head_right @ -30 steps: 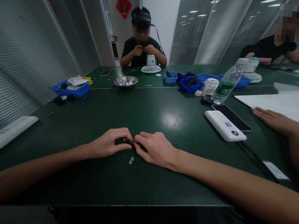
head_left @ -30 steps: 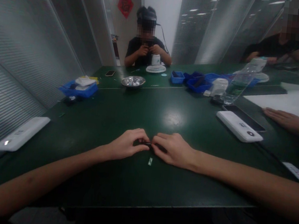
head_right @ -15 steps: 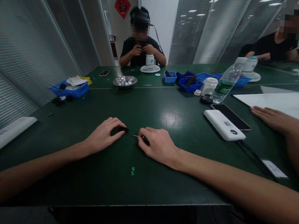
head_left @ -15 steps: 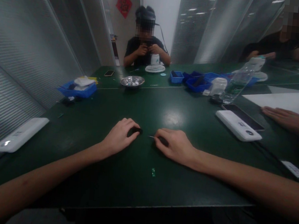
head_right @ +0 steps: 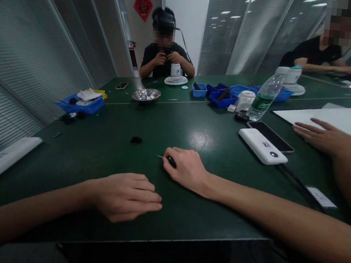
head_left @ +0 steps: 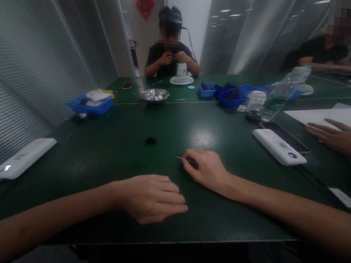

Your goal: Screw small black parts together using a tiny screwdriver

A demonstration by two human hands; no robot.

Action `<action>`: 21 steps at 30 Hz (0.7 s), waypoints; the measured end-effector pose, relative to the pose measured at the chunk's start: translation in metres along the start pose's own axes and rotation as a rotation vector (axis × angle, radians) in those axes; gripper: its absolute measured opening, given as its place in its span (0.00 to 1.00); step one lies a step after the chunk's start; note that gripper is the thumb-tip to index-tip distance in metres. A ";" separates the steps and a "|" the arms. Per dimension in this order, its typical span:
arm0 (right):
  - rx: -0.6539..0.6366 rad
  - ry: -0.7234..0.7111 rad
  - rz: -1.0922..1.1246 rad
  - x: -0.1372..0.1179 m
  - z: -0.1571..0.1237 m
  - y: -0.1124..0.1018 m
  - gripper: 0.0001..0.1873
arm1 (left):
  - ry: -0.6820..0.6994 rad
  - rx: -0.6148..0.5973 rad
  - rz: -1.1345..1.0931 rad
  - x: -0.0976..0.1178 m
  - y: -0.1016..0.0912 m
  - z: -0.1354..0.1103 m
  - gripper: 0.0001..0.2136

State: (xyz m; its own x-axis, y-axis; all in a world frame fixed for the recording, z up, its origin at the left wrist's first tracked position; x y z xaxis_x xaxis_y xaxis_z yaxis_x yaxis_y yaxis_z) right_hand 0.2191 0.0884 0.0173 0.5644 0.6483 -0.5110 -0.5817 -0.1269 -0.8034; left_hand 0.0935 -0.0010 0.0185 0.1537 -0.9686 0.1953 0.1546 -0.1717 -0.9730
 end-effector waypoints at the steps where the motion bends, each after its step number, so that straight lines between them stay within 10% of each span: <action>1: 0.002 -0.002 -0.003 0.000 0.000 0.000 0.09 | 0.005 0.004 -0.020 0.004 0.001 0.002 0.22; 10: -0.029 -0.008 0.023 -0.005 0.000 -0.002 0.10 | -0.214 0.136 0.191 -0.059 -0.014 -0.020 0.17; 15: -0.045 0.008 0.038 -0.003 0.000 -0.002 0.10 | -0.484 0.310 0.320 -0.123 -0.035 -0.067 0.13; 21: -0.055 -0.005 0.057 -0.006 0.000 -0.003 0.11 | -0.622 0.190 0.379 -0.188 -0.046 -0.141 0.15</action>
State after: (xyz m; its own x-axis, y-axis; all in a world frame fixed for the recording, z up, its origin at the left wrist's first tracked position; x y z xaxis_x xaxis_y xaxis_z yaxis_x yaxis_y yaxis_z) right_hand 0.2177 0.0850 0.0222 0.5286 0.6424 -0.5549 -0.5794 -0.2046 -0.7889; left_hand -0.0798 0.1636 0.0092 0.7441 -0.6653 -0.0606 0.1383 0.2421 -0.9603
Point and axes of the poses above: each hand's wrist, its own z-axis towards the middle knuckle, its own y-axis out of the palm, x = y × z, the point moved 8 cm from there along z, towards the middle knuckle, and after that the axes turned 10 degrees about z, right-handed, at the moved point
